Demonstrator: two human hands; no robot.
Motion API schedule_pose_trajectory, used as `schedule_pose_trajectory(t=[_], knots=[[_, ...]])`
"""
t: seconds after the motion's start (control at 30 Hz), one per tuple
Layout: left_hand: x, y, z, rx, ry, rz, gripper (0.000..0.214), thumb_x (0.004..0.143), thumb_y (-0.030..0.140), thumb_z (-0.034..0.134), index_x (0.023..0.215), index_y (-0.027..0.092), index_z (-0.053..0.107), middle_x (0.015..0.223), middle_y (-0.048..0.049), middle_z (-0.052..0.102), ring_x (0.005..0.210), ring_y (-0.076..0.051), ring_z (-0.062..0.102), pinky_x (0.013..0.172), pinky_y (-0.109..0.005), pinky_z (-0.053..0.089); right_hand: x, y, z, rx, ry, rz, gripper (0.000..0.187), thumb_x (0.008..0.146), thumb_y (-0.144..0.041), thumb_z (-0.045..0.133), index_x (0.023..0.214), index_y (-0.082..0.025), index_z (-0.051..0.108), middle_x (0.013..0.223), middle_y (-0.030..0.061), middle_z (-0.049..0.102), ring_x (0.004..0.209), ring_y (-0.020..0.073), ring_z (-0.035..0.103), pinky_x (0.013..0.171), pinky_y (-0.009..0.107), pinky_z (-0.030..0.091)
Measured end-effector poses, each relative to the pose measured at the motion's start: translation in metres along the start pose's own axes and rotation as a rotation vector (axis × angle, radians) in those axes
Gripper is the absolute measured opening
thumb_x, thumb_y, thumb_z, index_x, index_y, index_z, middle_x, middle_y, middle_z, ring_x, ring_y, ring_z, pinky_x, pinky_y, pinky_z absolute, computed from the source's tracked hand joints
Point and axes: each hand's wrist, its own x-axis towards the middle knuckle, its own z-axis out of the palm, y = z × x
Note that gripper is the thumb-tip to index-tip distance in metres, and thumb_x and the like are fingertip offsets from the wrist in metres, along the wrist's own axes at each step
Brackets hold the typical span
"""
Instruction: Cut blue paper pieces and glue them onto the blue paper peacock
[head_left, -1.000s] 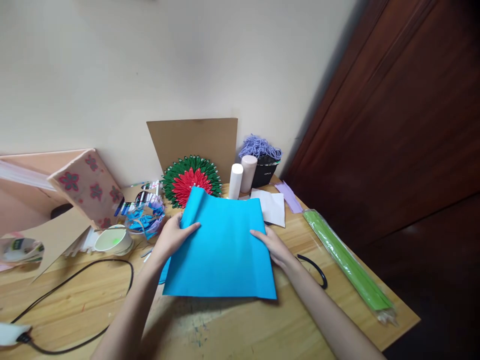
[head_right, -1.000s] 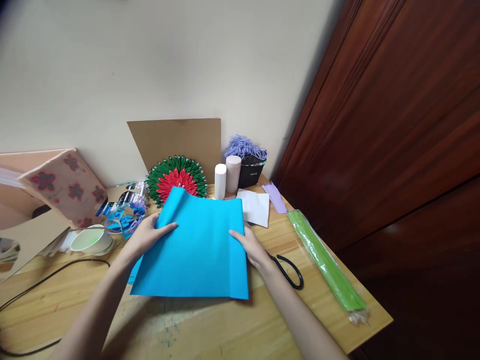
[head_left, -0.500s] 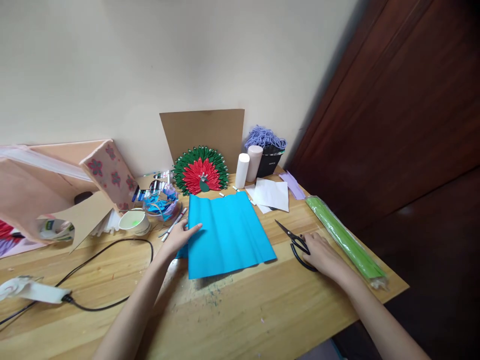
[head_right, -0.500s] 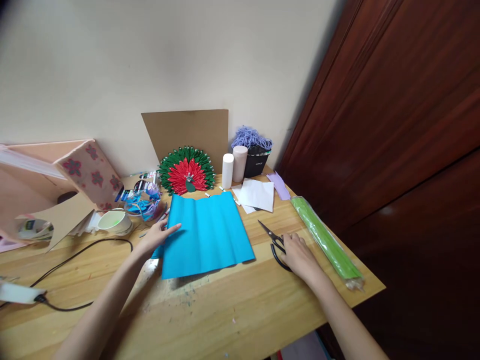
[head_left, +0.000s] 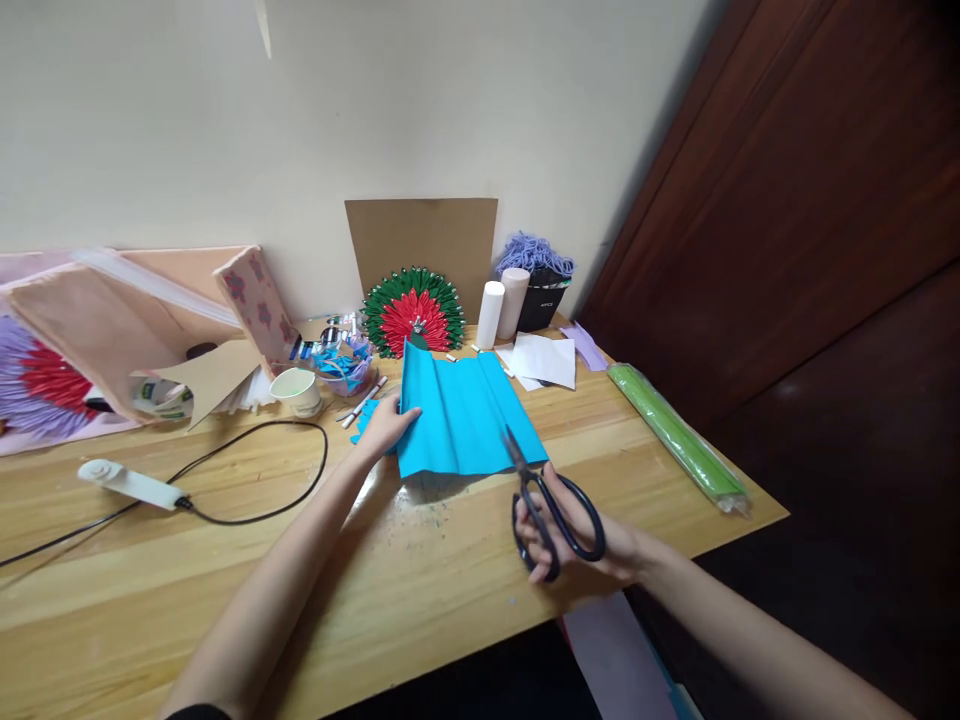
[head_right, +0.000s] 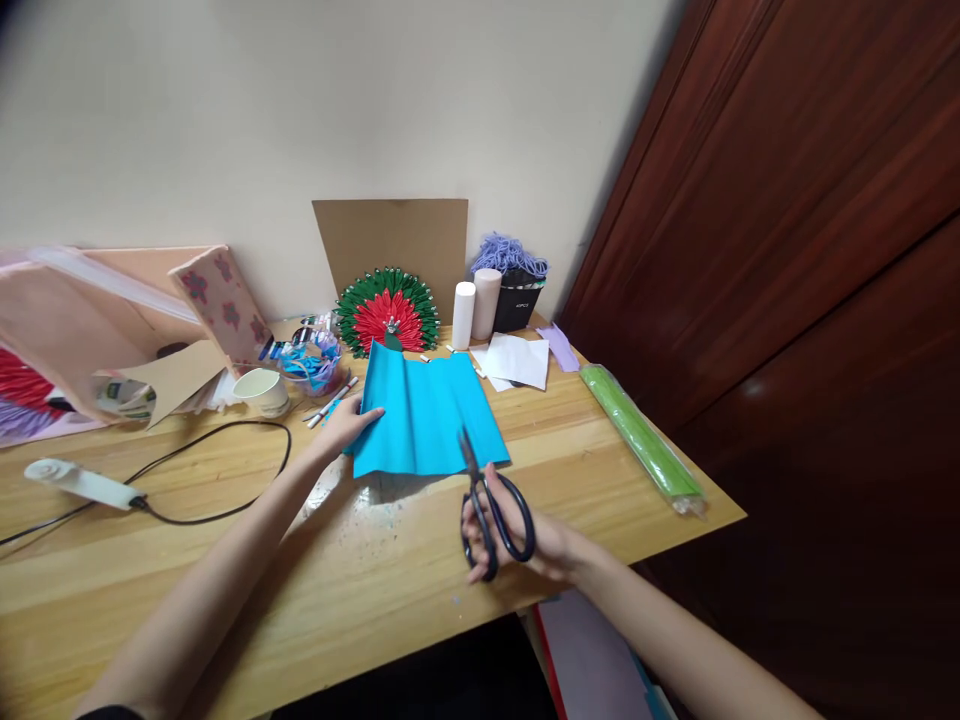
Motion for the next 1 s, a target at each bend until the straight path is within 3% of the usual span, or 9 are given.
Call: schedule_pose_trajectory(t=[0.07, 0.13, 0.23, 0.4, 0.67, 0.83, 1.0], knots=[[-0.002, 0.002, 0.003, 0.010, 0.028, -0.014, 0.027, 0.069, 0.032, 0.061, 0.089, 0.014, 0.062, 0.099, -0.0098, 0.067, 0.089, -0.025, 0.061, 0.076, -0.031, 0.046, 0.003, 0.017, 0.018, 0.065, -0.068, 0.146, 0.074, 0.072, -0.081, 0.024, 0.081, -0.014, 0.055, 0.068, 0.0003, 0.050, 0.051, 0.0114, 0.052, 0.066, 0.042, 0.053], [-0.005, 0.005, 0.007, 0.033, 0.067, -0.030, 0.022, 0.070, 0.027, 0.060, 0.087, 0.014, 0.062, 0.096, -0.0099, 0.067, 0.089, -0.025, 0.061, 0.076, -0.031, 0.045, 0.009, 0.029, 0.028, 0.096, -0.048, 0.213, 0.080, 0.071, -0.082, 0.017, 0.081, -0.012, 0.054, 0.064, 0.0001, 0.050, 0.048, 0.0116, 0.051, 0.064, 0.044, 0.054], [-0.008, 0.015, 0.012, 0.075, 0.126, -0.045, 0.016, 0.071, 0.022, 0.059, 0.084, 0.013, 0.060, 0.093, -0.0111, 0.067, 0.089, -0.026, 0.060, 0.075, -0.031, 0.044, 0.019, 0.034, 0.033, 0.128, 0.040, 0.150, 0.077, 0.074, -0.079, 0.014, 0.081, -0.012, 0.052, 0.061, 0.0000, 0.050, 0.047, 0.0125, 0.052, 0.063, 0.041, 0.054], [-0.006, 0.029, 0.012, 0.103, 0.180, -0.073, 0.007, 0.070, 0.018, 0.060, 0.072, 0.013, 0.057, 0.085, -0.0116, 0.066, 0.081, -0.025, 0.061, 0.069, -0.029, 0.042, 0.024, 0.020, 0.026, 0.128, 0.127, 0.081, 0.073, 0.078, -0.076, 0.013, 0.080, -0.013, 0.050, 0.059, 0.0011, 0.051, 0.047, 0.0150, 0.053, 0.061, 0.040, 0.054], [-0.002, 0.033, 0.007, 0.055, 0.209, -0.122, 0.017, 0.065, 0.017, 0.064, 0.056, 0.016, 0.050, 0.059, -0.0030, 0.058, 0.067, -0.021, 0.058, 0.058, -0.025, 0.039, 0.025, 0.017, 0.014, 0.004, 0.212, 0.021, 0.065, 0.083, -0.070, 0.017, 0.074, -0.015, 0.049, 0.053, -0.0009, 0.048, 0.041, 0.0111, 0.048, 0.049, 0.032, 0.053], [-0.008, 0.039, 0.004, -0.004, 0.235, -0.154, 0.025, 0.061, 0.015, 0.069, 0.051, 0.017, 0.046, 0.057, -0.0024, 0.054, 0.076, -0.023, 0.058, 0.060, -0.025, 0.038, 0.031, 0.027, 0.017, -0.080, 0.344, -0.069, 0.058, 0.084, -0.068, 0.024, 0.069, -0.017, 0.047, 0.045, -0.0057, 0.039, 0.033, 0.0077, 0.037, 0.032, 0.021, 0.041], [-0.020, 0.043, 0.002, -0.180, 0.177, -0.239, 0.031, 0.048, 0.015, 0.081, 0.058, 0.017, 0.052, 0.058, -0.0017, 0.056, 0.075, -0.022, 0.058, 0.056, -0.023, 0.039, 0.032, 0.029, 0.017, -0.098, 0.373, -0.157, 0.057, 0.082, -0.069, 0.030, 0.065, -0.017, 0.046, 0.043, -0.0074, 0.035, 0.031, 0.0049, 0.032, 0.028, 0.016, 0.032]])
